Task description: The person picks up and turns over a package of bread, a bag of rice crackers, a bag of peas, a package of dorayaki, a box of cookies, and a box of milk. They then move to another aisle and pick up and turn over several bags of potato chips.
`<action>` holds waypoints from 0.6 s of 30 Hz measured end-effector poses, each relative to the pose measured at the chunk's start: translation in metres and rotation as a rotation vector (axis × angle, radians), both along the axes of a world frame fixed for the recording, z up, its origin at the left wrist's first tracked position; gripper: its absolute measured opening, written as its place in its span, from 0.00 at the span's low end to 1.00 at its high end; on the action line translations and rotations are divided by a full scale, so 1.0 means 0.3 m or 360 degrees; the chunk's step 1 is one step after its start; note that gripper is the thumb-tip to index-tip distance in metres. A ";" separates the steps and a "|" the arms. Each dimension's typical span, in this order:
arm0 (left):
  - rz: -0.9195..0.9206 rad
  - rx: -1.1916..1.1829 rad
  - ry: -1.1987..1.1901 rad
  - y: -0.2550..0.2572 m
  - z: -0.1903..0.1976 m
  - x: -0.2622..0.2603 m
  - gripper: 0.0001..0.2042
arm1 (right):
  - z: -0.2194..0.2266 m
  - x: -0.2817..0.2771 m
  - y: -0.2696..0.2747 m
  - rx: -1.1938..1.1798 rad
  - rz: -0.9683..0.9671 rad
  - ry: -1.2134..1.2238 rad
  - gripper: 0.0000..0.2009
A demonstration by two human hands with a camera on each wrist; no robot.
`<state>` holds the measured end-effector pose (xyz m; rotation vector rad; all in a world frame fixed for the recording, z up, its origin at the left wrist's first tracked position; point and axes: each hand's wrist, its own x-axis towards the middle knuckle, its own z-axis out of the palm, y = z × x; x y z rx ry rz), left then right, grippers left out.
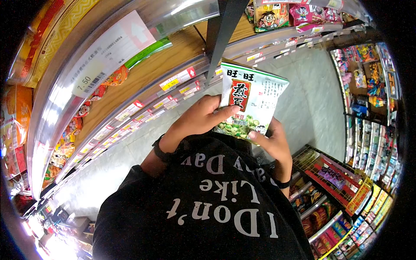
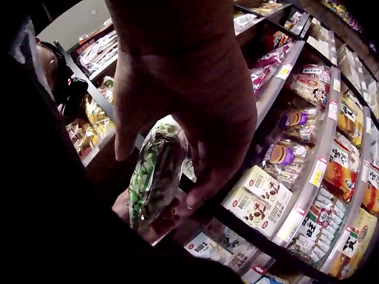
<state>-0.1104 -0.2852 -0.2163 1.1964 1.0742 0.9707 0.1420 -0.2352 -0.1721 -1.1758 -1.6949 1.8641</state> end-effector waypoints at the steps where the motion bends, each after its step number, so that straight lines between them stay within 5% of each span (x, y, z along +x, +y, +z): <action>1: -0.0002 -0.0001 0.0000 0.001 0.001 -0.001 0.16 | -0.004 -0.006 -0.004 0.0086 -0.0012 0.0043 0.24; 10: 0.0072 -0.0003 -0.0070 0.002 0.005 0.000 0.16 | -0.014 -0.023 0.003 0.0120 -0.0076 -0.0065 0.19; 12: 0.0067 0.0240 0.0064 0.011 -0.013 0.005 0.18 | -0.001 -0.022 0.000 0.0113 -0.0109 -0.0092 0.17; 18: -0.0055 0.0039 0.0327 0.016 0.010 -0.001 0.17 | 0.012 -0.029 0.005 0.0155 -0.0337 -0.0160 0.14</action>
